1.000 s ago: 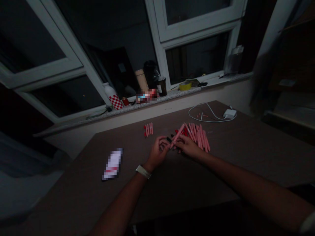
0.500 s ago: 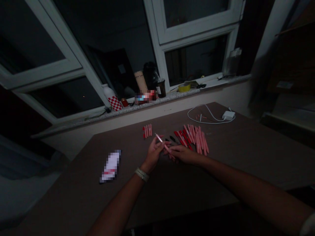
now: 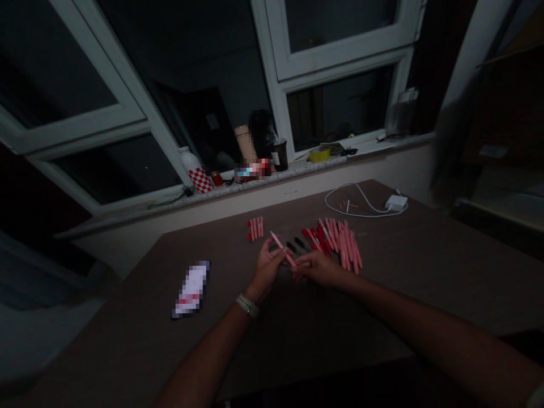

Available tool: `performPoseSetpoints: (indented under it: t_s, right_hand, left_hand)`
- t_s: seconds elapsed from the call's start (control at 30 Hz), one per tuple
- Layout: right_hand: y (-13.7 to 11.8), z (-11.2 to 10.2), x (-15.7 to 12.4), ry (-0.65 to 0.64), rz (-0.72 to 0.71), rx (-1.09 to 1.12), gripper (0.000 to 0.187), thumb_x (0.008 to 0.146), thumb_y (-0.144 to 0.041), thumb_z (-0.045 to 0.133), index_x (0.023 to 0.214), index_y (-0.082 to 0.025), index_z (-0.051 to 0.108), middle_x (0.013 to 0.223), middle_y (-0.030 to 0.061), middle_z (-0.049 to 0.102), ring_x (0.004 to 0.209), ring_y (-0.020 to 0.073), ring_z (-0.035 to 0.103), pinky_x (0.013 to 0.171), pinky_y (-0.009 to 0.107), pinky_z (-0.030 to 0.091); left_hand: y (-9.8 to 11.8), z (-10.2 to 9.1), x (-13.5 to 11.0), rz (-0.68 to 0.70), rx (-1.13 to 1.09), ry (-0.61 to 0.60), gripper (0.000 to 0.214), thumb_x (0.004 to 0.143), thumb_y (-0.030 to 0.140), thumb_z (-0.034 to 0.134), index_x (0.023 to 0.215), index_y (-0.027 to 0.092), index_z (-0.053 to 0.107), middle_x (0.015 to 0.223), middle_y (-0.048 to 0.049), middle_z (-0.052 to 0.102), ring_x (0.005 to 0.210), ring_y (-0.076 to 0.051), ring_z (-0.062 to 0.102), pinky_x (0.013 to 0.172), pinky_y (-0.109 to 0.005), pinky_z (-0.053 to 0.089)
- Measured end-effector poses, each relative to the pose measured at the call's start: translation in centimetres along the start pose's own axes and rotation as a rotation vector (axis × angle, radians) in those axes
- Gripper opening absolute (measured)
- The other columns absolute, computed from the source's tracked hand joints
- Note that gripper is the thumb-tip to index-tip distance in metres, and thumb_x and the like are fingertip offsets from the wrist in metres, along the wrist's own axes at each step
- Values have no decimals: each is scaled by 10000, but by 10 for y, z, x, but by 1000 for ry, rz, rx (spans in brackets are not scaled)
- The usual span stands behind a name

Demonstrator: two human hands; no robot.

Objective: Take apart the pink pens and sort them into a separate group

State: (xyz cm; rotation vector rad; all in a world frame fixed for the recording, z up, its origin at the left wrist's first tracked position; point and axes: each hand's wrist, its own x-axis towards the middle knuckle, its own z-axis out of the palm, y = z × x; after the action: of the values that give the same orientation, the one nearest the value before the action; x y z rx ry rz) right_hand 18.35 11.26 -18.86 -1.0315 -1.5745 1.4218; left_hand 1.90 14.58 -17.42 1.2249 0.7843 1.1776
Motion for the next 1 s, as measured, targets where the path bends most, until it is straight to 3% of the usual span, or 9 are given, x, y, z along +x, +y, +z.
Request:
performPoseSetpoints:
  t_s: [0.17,0.43,0.57,0.8,0.9,1.0]
  right_hand:
    - [-1,2,-3,142,-78,-265,174,792,-313,640,825,-166,728,732,51,739,666,189,682,565,246,452]
    - [-2,3,-5,243,-82,-331,143,706,-323,744,773,-198,726,735,43,741,690,214,686,579,272,458]
    - [-6,5,-2,93,-28,-40,242,695,-375,760,772,-168,661,691,32,706,603,166,645,546,253,474]
    - [-10,4,-6,-186,98,408,327,832,-424,652,1022,-159,650,951,92,712,704,145,677,660,285,536]
    - [-11,3,-8,-226,103,485,338,809,-409,683,1029,-154,656,954,93,710,751,155,681,718,305,531]
    - [-12,2,-8,-188,75,422,311,778,-423,708,897,-137,683,844,71,708,722,146,665,716,289,512]
  left_hand:
    - [4,5,-3,20,23,24,617,714,341,771,1196,146,439,751,-18,706,593,-108,619,619,-216,443]
    - [4,9,-6,43,41,77,605,699,343,784,1154,154,432,754,-32,720,661,-144,665,705,-258,480]
    - [4,9,-6,38,-12,54,599,709,338,778,1158,169,419,761,-17,707,637,-126,648,656,-234,481]
    - [6,8,-8,-57,-93,-31,667,713,372,776,1238,212,398,937,-64,711,686,-139,664,619,-239,501]
    - [6,7,-8,-80,-95,-68,672,719,368,773,1256,221,396,927,-59,711,675,-140,663,607,-241,501]
    - [4,7,-7,-54,-102,-74,648,718,356,770,1235,209,409,829,-24,698,619,-124,640,586,-229,483]
